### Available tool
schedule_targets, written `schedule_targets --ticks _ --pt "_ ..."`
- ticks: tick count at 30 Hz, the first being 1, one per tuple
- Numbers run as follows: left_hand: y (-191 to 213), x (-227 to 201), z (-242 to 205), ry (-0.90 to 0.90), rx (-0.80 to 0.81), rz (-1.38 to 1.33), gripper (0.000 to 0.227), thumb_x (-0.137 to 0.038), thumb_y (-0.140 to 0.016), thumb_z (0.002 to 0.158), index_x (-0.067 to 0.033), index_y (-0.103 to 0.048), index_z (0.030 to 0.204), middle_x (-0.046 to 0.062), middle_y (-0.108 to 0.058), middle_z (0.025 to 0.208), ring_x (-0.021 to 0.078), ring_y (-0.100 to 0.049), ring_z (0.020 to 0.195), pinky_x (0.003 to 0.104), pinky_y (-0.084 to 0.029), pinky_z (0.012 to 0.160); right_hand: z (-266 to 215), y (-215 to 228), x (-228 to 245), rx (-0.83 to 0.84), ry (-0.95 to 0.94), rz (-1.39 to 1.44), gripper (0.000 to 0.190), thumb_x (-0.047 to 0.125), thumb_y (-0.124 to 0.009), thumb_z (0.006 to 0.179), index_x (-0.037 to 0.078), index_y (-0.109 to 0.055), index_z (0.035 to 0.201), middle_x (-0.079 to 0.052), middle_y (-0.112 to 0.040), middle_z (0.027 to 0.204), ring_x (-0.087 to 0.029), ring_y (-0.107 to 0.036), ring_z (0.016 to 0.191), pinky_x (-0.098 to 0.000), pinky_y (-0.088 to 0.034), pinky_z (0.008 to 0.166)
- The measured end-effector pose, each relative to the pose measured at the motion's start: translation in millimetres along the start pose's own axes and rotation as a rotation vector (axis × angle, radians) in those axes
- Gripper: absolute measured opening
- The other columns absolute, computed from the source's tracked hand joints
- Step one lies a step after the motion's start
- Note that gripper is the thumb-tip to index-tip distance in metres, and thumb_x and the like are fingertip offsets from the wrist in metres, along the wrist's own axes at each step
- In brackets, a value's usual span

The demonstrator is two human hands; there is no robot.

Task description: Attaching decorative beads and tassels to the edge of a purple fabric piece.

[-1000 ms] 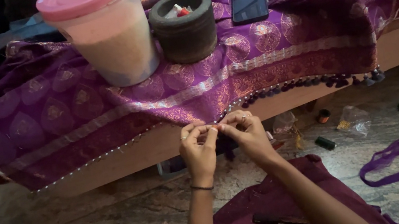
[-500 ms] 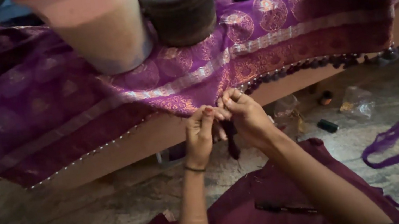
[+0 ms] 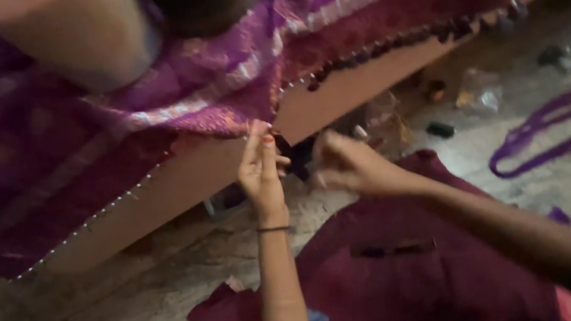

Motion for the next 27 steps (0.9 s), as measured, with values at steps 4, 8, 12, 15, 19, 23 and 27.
schedule_targets --ticks 4,8,12,15,19,23,27 --pt "4.0 -11.5 -7.8 -0.196 -0.144 0.858 0.039 -0.027 -0.078 0.091 -0.0035 -0.072 0.120 0.012 -0.073 0.105 0.0173 -0.074 0.066 0.034 -0.058 0.069 -151.3 -24.1 -35.5 0.521 0.067 -0.500 0.028 0.015 -0.077 0.081 0.002 -0.063 0.102 -0.016 -0.063 0.088 -0.031 -0.063 0.076 -0.0422 -0.054 0.063" --pt "-20.0 -24.4 -15.3 -0.404 -0.171 1.109 0.031 -0.027 -0.082 0.084 -0.0024 -0.071 0.099 0.018 -0.072 0.095 0.0365 -0.071 0.084 0.047 -0.055 0.073 -320.2 -30.2 -54.2 1.294 -0.203 -0.658 0.032 0.014 -0.081 0.071 0.004 -0.071 0.099 -0.015 -0.072 0.086 -0.034 -0.071 0.075 -0.0474 -0.059 0.057" --pt "-19.1 -10.8 -8.6 -0.323 -0.217 1.082 0.028 -0.027 -0.073 0.096 -0.0019 -0.062 0.093 0.021 -0.070 0.089 0.0409 -0.068 0.085 0.051 -0.051 0.074 -385.2 -49.9 -44.6 1.636 -0.357 -0.715 0.027 0.014 -0.080 0.068 0.003 -0.079 0.093 -0.017 -0.077 0.084 -0.035 -0.075 0.076 -0.0481 -0.061 0.056" --pt "-10.2 14.2 -0.9 -0.348 -0.216 1.029 0.017 -0.022 -0.064 0.105 -0.0047 -0.062 0.102 0.019 -0.071 0.093 0.0404 -0.069 0.089 0.052 -0.050 0.079 -377.0 -31.5 -26.6 1.567 -0.479 -0.712 0.026 0.021 -0.078 0.073 0.001 -0.081 0.090 -0.018 -0.078 0.084 -0.034 -0.076 0.078 -0.0448 -0.061 0.062" --pt "-21.0 -18.1 -11.1 -0.503 -0.221 1.097 0.026 -0.026 -0.070 0.090 -0.0040 -0.058 0.097 0.019 -0.070 0.090 0.0378 -0.069 0.085 0.050 -0.051 0.071 -344.0 -8.9 20.4 1.381 -0.476 -0.626 0.049 0.033 -0.094 0.069 0.003 -0.074 0.102 -0.020 -0.072 0.096 -0.039 -0.069 0.094 -0.0478 -0.057 0.082" --pt "-28.3 -33.0 -8.7 -0.421 -0.178 1.220 0.039 -0.037 -0.078 0.085 -0.0042 -0.057 0.090 0.018 -0.069 0.085 0.0386 -0.069 0.078 0.051 -0.052 0.064 -356.3 9.9 -10.9 1.229 -0.367 -0.671 0.041 0.030 -0.089 0.072 0.005 -0.072 0.099 -0.018 -0.072 0.093 -0.040 -0.069 0.089 -0.0507 -0.057 0.078" --pt "-11.5 -1.2 8.8 -0.249 -0.146 0.956 0.026 -0.027 -0.066 0.104 -0.0060 -0.059 0.091 0.013 -0.072 0.078 0.0274 -0.071 0.068 0.041 -0.054 0.063 -315.8 38.9 3.7 0.972 -0.512 -0.323 0.027 0.023 -0.075 0.076 0.007 -0.069 0.097 -0.011 -0.073 0.083 -0.029 -0.071 0.075 -0.0439 -0.059 0.068"
Point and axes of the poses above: each hand's wrist, its own z-axis towards the middle knuckle, its own y-axis out of the back of the hand, x = y × z, the point moved 5 cm from there along z, towards the middle knuckle
